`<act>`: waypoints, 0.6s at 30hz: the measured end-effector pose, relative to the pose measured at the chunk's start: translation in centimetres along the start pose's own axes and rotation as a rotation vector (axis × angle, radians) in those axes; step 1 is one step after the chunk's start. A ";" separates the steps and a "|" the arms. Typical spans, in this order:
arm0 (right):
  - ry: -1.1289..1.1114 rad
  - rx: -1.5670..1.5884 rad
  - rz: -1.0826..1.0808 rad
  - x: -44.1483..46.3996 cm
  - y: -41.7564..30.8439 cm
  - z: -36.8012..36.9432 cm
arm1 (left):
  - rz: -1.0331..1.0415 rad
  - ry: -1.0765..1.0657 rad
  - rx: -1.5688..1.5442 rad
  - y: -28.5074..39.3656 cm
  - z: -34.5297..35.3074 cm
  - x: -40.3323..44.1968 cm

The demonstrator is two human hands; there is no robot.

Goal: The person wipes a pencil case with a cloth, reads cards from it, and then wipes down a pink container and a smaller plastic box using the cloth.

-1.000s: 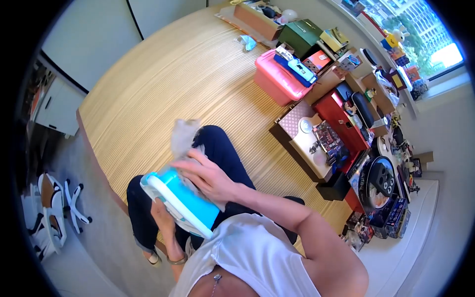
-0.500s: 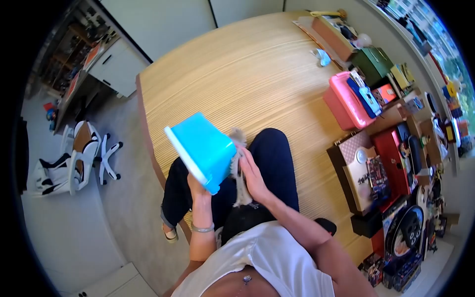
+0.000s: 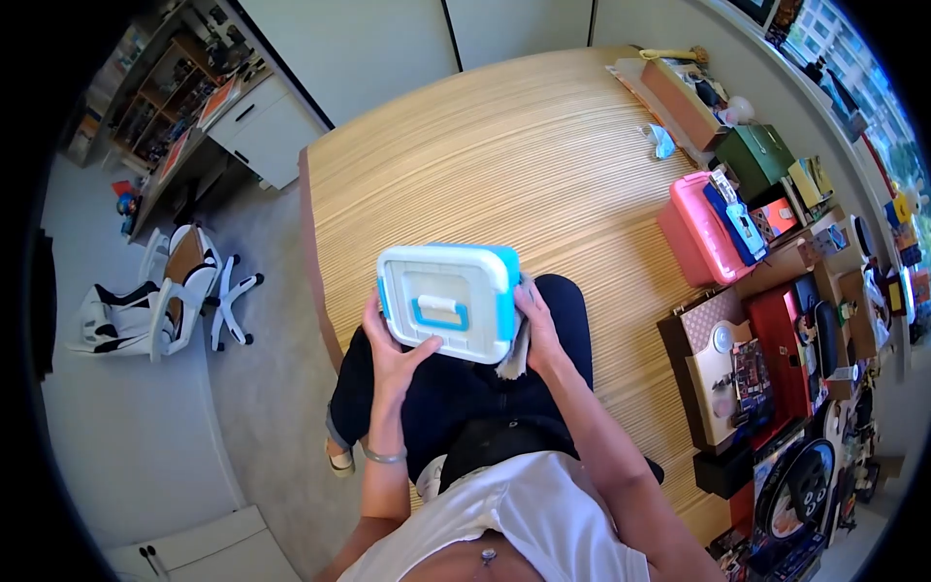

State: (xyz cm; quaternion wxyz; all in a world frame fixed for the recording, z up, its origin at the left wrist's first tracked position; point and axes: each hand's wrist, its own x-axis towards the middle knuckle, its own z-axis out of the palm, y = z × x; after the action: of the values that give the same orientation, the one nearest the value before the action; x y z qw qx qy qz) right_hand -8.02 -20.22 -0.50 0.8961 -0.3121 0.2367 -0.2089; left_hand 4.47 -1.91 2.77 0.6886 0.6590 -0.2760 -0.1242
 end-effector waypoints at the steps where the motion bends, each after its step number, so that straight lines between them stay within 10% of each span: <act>1: -0.020 -0.018 0.007 0.4 0.0 -0.1 | -0.072 -0.017 -0.080 0.6 -0.5 0.6; 10: -0.002 -0.181 0.088 0.3 -1.1 0.8 | -0.757 -0.075 -0.799 -6.0 -4.8 1.0; 18: -0.048 -0.702 -0.369 -0.2 -7.1 7.8 | -0.783 0.082 -1.141 -6.7 -2.8 -2.6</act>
State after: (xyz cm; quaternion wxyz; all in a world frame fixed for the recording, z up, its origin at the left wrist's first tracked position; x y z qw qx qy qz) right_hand -5.44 -21.62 9.58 0.6875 -0.6416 0.2128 -0.2653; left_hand 5.17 1.14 -4.23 0.8418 0.2491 0.1168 -0.4644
